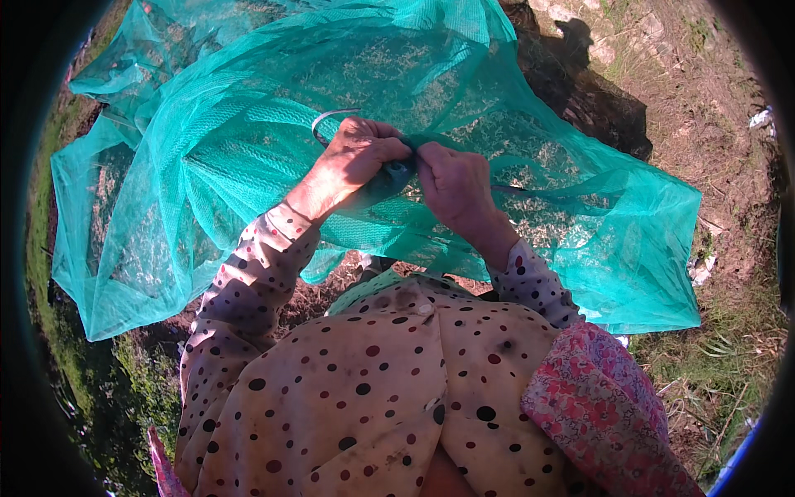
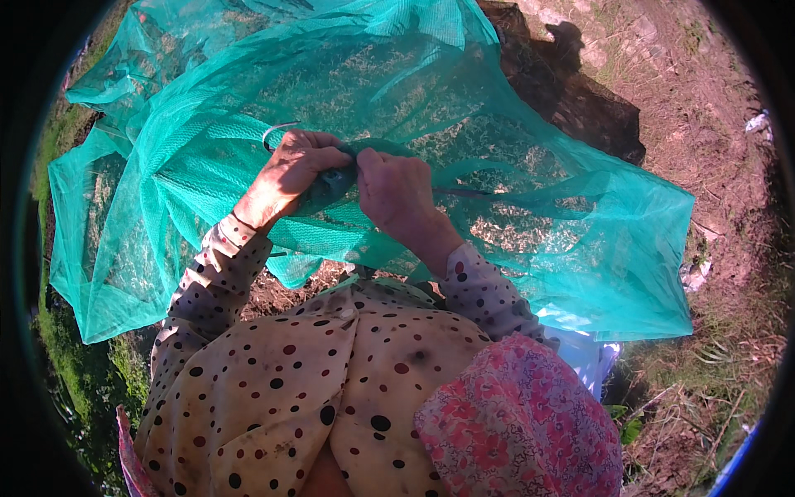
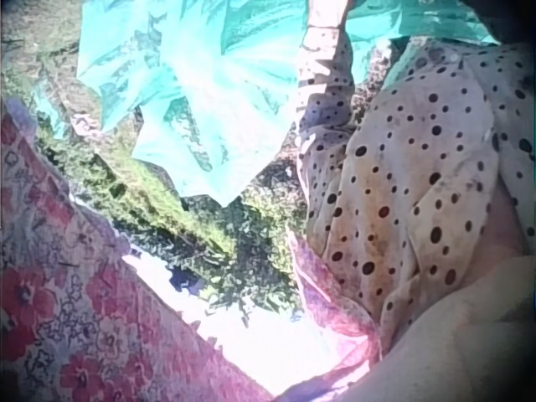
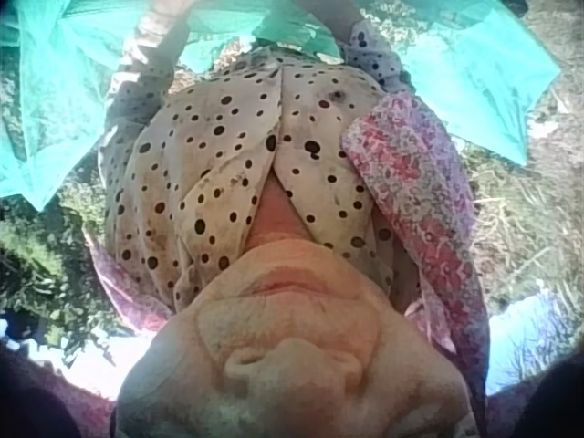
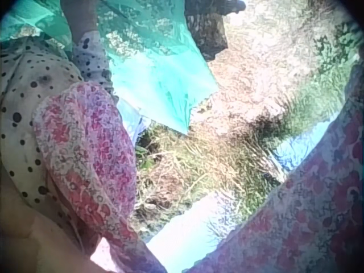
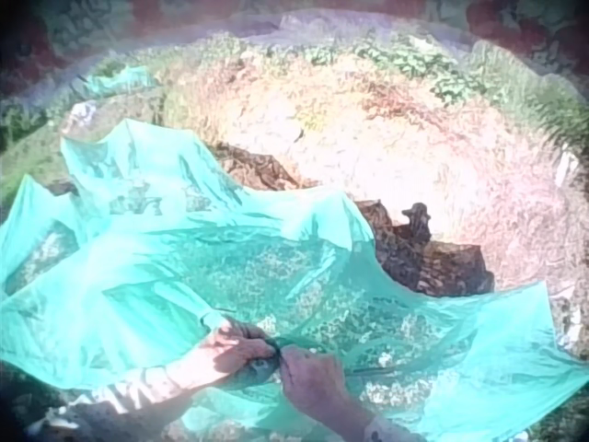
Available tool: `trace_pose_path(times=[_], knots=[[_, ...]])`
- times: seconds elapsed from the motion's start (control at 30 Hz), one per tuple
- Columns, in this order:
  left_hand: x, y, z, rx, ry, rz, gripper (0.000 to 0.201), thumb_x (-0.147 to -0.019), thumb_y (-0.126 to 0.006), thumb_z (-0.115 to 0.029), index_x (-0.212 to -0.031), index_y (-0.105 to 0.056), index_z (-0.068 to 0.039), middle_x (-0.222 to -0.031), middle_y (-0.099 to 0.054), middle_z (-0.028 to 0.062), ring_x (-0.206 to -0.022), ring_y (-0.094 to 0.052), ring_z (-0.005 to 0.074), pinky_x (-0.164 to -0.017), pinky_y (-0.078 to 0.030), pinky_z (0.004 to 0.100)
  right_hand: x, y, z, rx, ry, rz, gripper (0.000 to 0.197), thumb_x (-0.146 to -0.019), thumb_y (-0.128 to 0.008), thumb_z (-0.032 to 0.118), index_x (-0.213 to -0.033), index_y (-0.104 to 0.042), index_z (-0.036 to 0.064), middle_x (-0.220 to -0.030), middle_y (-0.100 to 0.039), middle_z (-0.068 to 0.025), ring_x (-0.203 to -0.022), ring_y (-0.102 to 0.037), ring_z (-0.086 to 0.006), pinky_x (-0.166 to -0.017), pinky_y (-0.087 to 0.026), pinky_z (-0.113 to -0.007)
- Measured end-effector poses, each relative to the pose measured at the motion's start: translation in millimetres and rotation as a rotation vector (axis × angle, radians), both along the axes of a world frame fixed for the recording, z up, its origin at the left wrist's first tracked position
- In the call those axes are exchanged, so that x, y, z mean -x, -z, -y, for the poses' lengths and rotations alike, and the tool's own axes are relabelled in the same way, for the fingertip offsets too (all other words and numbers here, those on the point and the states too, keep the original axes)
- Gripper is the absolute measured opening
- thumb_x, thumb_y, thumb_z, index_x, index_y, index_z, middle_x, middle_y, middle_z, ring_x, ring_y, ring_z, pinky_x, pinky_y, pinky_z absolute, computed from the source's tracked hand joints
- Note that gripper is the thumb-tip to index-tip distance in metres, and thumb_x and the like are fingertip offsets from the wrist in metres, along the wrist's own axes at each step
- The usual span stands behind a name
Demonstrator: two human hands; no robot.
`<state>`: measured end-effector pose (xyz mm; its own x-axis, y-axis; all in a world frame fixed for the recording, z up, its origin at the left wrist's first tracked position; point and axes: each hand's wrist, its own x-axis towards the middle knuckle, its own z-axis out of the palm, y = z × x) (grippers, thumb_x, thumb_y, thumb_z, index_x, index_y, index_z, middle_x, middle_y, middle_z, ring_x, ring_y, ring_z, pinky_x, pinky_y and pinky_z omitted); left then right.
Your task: The person is threading a wire through the holes of a green plastic mesh net to join or repair sections by hand.
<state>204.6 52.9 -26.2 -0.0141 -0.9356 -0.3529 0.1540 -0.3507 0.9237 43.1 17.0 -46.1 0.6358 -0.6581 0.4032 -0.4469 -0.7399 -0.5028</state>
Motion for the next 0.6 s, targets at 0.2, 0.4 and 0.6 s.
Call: trace_pose_path(times=[0.2, 0.4, 0.6], knots=[[3.1, -3.3, -1.3, -0.001, 0.007, 0.005, 0.011, -0.076, -0.055, -0.004, -0.076, -0.061, 0.004, -0.069, -0.061, 0.0064, -0.058, -0.056, 0.0092, -0.052, -0.045, 0.0205, 0.7, -2.4, 1.0, 0.003, -0.018, -0.076, 0.005, -0.076, -0.052, 0.009, -0.073, -0.048, 0.0067, -0.063, -0.057, -0.0109, -0.055, -0.056, -0.0314, -0.047, -0.042, -0.042], [6.2, -7.5, -2.6, -0.027, -0.087, -0.045, 0.016, -0.076, -0.052, -0.008, -0.070, -0.058, 0.005, -0.066, -0.056, 0.0043, -0.059, -0.052, 0.0089, -0.052, -0.043, 0.0236, 2.1, -2.0, 5.7, -0.065, -0.035, -0.135, 0.005, -0.077, -0.050, 0.009, -0.077, -0.048, 0.0046, -0.065, -0.056, -0.0147, -0.059, -0.055, -0.0355, -0.050, -0.041, -0.045], [-7.0, -13.1, -12.7, 0.840, 0.228, 0.889, 0.016, -0.078, -0.046, -0.005, -0.080, -0.059, 0.005, -0.085, -0.061, 0.0131, -0.074, -0.057, 0.0197, -0.068, -0.046, 0.0299, 2.6, -1.6, 6.8, -0.170, -0.055, -0.084, 0.005, -0.079, -0.049, 0.007, -0.081, -0.048, 0.0026, -0.067, -0.056, -0.0179, -0.061, -0.054, -0.0384, -0.050, -0.039, -0.045]])
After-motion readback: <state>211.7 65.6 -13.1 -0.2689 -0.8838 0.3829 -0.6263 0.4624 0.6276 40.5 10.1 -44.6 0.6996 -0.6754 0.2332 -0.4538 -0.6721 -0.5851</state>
